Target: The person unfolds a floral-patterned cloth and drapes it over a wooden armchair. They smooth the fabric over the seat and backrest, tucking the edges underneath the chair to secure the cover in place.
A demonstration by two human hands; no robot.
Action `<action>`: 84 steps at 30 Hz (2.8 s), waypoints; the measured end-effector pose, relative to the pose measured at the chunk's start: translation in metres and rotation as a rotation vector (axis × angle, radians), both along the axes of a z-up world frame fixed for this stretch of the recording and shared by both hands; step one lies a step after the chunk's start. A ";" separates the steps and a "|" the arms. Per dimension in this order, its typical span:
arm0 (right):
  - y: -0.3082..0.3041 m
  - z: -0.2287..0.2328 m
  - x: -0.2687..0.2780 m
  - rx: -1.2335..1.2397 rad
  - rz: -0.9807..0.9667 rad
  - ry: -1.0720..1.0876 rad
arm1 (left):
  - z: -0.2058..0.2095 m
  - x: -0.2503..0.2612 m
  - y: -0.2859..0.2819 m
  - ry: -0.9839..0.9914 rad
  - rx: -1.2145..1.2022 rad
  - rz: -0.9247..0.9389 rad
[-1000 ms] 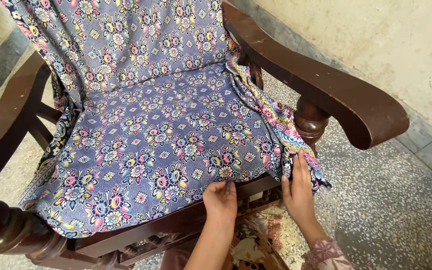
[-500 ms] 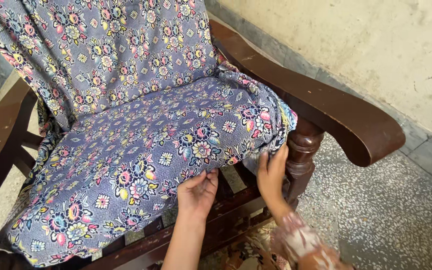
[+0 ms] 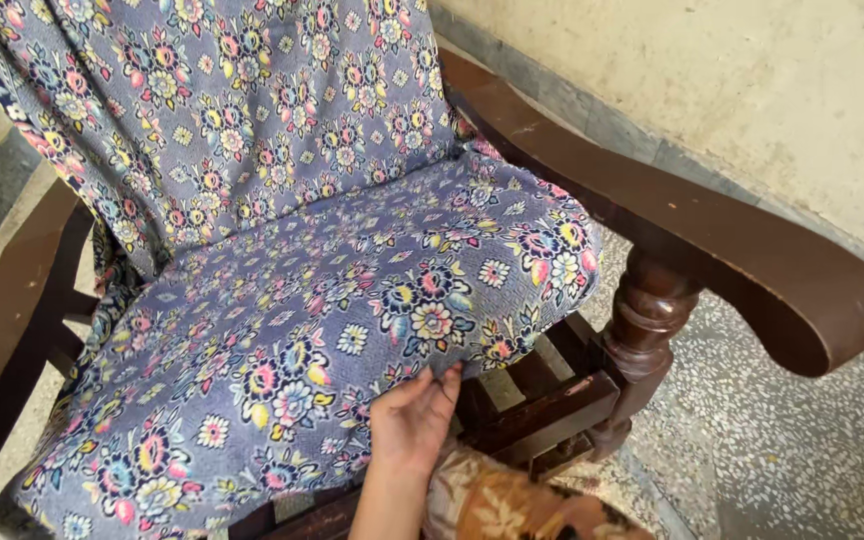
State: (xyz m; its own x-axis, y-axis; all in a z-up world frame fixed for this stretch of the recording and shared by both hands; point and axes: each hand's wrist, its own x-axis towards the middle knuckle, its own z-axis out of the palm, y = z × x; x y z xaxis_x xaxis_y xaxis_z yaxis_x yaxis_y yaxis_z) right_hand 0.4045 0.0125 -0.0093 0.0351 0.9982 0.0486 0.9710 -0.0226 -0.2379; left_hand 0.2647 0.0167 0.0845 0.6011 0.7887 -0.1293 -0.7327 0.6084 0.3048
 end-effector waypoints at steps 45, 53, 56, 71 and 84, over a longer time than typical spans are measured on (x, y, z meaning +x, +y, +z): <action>-0.013 -0.039 0.045 -0.305 -0.022 0.143 | -0.098 -0.194 -0.031 0.404 -0.198 1.109; -0.089 0.017 0.010 -0.155 0.035 0.021 | -0.068 -0.229 0.006 0.062 0.041 0.806; -0.132 0.033 -0.001 0.071 0.159 -0.052 | -0.053 -0.224 0.005 0.082 0.043 0.831; -0.133 0.034 -0.140 0.148 0.390 1.028 | -0.025 -0.247 -0.093 1.596 0.820 1.222; -0.064 0.064 -0.168 -0.008 0.261 2.021 | -0.032 -0.275 -0.024 1.562 0.907 1.272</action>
State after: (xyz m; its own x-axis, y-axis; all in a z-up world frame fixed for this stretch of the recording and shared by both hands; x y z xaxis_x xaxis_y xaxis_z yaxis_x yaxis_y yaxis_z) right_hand 0.2366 -0.0516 0.0550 -0.0930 0.9873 0.1285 -0.6451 0.0385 -0.7631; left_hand -0.0100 -0.0072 0.0522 -0.3178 0.6742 0.6667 0.5284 -0.4579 0.7149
